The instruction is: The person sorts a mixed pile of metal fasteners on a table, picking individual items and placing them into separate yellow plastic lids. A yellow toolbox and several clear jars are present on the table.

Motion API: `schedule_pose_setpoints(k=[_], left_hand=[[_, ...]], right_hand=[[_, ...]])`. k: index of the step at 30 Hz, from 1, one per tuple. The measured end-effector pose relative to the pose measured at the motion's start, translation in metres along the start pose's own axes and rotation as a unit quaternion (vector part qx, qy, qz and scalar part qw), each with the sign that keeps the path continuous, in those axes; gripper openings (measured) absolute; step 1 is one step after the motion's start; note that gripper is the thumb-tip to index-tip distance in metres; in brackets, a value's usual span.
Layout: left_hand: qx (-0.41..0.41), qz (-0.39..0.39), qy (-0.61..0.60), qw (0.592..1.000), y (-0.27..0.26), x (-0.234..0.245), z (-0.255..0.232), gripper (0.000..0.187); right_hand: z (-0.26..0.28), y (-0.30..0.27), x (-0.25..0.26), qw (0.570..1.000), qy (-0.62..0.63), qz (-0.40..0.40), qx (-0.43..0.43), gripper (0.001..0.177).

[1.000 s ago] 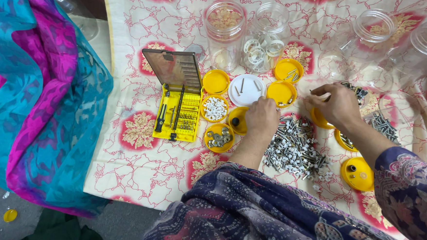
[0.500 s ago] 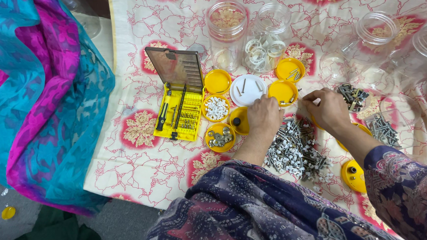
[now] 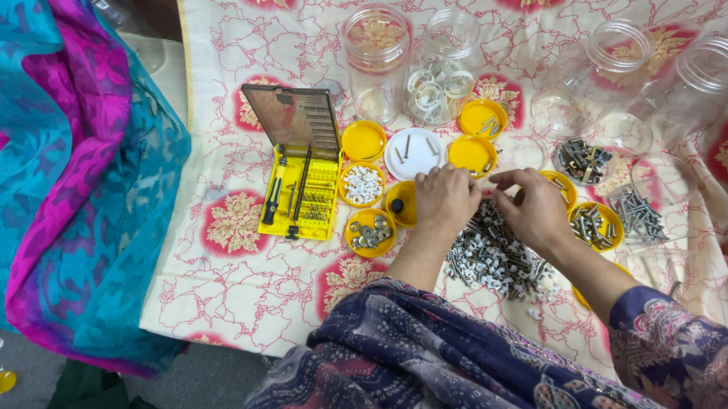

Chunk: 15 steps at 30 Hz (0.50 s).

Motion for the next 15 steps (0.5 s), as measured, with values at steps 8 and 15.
schedule_pose_setpoints(k=[8,15], left_hand=[[0.044,-0.032,-0.136,0.989,-0.023,0.017,-0.002,0.018],[0.096,-0.008,-0.232,0.968,-0.037,0.017,-0.012,0.023]], right_hand=[[0.015,-0.054,-0.012,0.999,0.005,0.022,-0.023,0.029],[0.015,-0.100,-0.014,0.999,-0.013,0.000,0.041,0.025]])
Point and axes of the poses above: each hand's wrist, its own y-axis towards the middle knuckle, its own x-axis out of the back of the hand, z = x × y, the point moved 3 cm from there along y, towards the middle knuckle, and after that the axes turned 11 degrees about -x, right-handed, at the moved point
